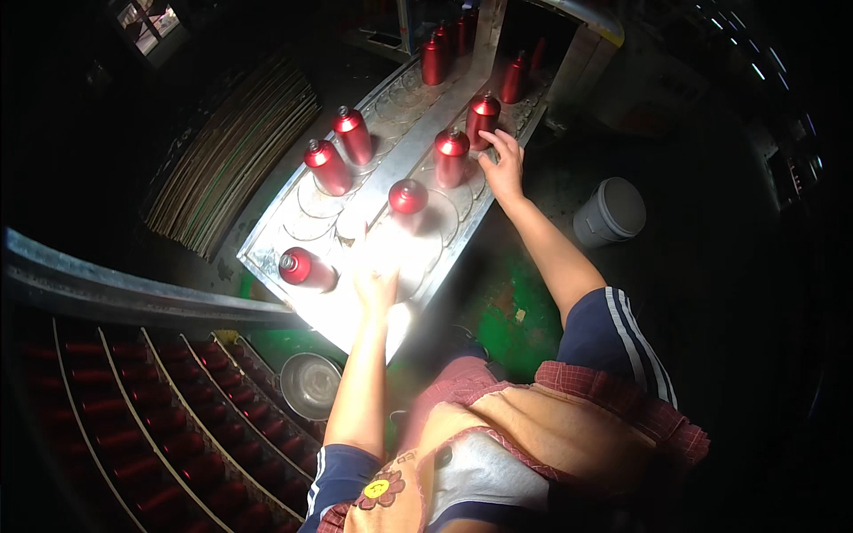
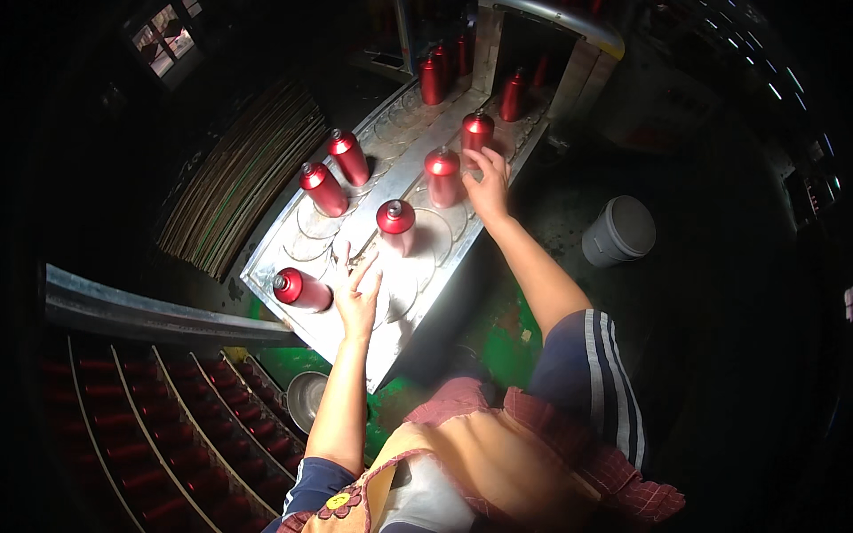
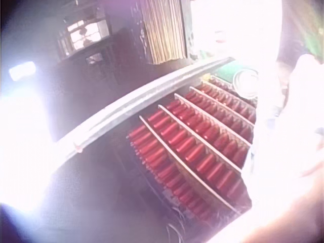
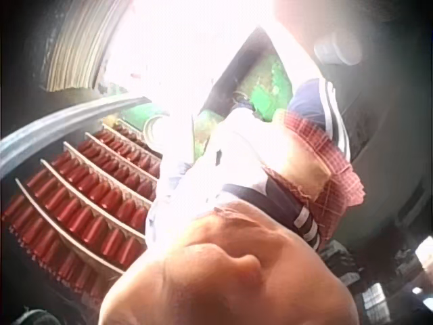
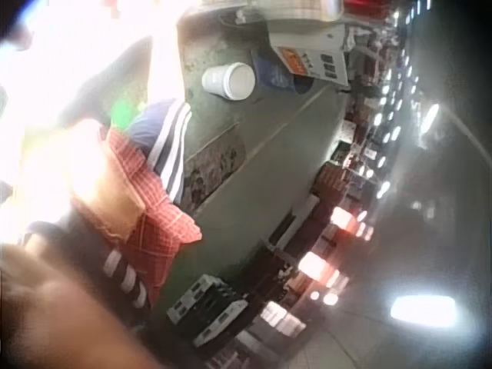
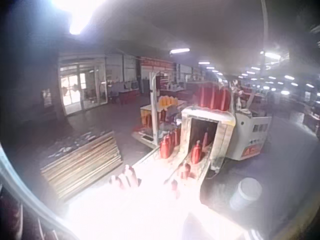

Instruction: The person repeatedly picks up red spray cans from a metal tray and places them onto a nearby wire rack. The worker handles the cans one or two at a time, moving them between the tray and the rack in a continuous loop.

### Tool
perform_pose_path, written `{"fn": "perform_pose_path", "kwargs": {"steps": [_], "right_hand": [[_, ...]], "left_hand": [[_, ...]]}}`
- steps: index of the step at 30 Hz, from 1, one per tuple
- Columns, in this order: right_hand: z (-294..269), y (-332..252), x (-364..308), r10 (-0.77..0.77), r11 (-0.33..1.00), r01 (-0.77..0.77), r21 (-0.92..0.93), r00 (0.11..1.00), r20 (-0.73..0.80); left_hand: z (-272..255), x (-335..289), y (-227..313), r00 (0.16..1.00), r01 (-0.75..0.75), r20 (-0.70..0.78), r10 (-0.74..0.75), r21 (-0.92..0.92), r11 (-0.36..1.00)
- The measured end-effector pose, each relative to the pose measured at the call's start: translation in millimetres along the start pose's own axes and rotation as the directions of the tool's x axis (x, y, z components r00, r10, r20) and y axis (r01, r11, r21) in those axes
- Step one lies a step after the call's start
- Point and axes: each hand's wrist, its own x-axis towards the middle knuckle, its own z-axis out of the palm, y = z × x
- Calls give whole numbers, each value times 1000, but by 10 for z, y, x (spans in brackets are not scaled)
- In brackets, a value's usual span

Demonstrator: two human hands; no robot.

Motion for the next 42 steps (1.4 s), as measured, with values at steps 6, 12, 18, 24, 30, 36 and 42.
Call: {"fn": "perform_pose_path", "kwargs": {"steps": [6, 12, 18, 24, 30, 36, 42], "right_hand": [[-424, -1125, -1256, 11, 946, -31, 322, 998, 66], [-122, -2583, -1826, -168, 863, 41, 503, 963, 211], [548, -3650, -1920, -413, 784, 69, 617, 800, 435], [1442, -4224, -1953, -509, 745, 124, 656, 741, 437], [1573, -4474, -1938, -394, 734, -115, 670, 731, 558], [1451, -4298, -1992, -305, 736, -284, 615, 672, 675], [1393, -4269, -2019, -256, 535, -514, 670, 658, 709]], "left_hand": [[-1341, -1514, -200, 964, 225, -95, -248, -203, 953], [-2838, -2585, -777, 806, 381, -344, -482, -323, 867], [-3960, -2699, -1357, 621, 372, -500, -604, -491, 788], [-4839, -2605, -1824, 501, 403, -600, -624, -476, 782], [-5193, -2232, -2006, 462, 349, -619, -635, -531, 772], [-5126, -1354, -2392, 525, 276, -569, -633, -590, 759], [-4906, -56, -2784, 686, 313, -414, -599, -575, 756]]}}
